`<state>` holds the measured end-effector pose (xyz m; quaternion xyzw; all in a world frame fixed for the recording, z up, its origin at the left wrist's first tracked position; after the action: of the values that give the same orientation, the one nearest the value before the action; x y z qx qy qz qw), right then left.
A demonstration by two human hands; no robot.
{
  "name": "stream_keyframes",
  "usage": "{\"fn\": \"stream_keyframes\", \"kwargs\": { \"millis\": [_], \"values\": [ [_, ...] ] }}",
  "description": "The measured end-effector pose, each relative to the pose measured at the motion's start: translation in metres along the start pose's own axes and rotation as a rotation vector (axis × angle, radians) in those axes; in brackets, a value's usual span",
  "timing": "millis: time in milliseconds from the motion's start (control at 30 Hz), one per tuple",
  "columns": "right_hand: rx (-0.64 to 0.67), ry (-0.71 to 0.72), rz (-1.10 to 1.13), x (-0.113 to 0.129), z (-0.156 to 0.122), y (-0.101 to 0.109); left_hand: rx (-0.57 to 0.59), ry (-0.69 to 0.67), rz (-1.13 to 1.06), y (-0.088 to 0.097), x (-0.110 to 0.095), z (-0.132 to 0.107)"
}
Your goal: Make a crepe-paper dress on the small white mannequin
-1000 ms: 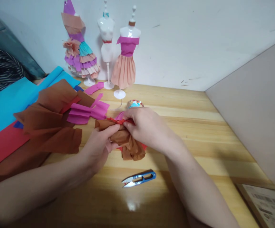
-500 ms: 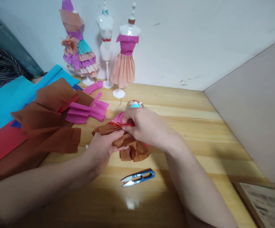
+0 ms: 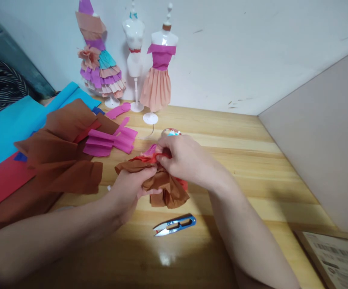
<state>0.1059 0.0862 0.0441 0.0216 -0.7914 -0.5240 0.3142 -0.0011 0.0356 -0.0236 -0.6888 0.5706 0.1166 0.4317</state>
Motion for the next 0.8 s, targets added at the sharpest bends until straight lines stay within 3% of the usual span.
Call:
{"fn": "stream_keyframes", "kwargs": {
  "millis": [200, 600, 800],
  "values": [
    [-0.022, 0.171, -0.038, 0.0058, 0.0028, -0.0065, 0.009, -0.066, 0.069, 0.0028, 0.0013, 0.0021],
    [-0.067, 0.025, 0.035, -0.0023, 0.0071, -0.0054, 0.013, -0.011, 0.046, -0.0011, -0.0024, -0.0046],
    [-0.066, 0.024, 0.068, -0.0012, 0.0063, -0.0026, 0.011, -0.023, -0.003, 0.0000, -0.0045, -0.0069]
  ]
}}
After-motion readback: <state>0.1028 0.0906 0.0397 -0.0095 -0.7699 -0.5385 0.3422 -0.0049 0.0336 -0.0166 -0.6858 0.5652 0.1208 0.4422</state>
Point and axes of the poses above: each hand's wrist, its own z-axis towards the middle knuckle, its own y-axis out of the back of the hand, x = y × z, the point moved 5 cm from there along z, towards the middle knuckle, and after that the axes turned 13 degrees about x, right-handed, at the moved point
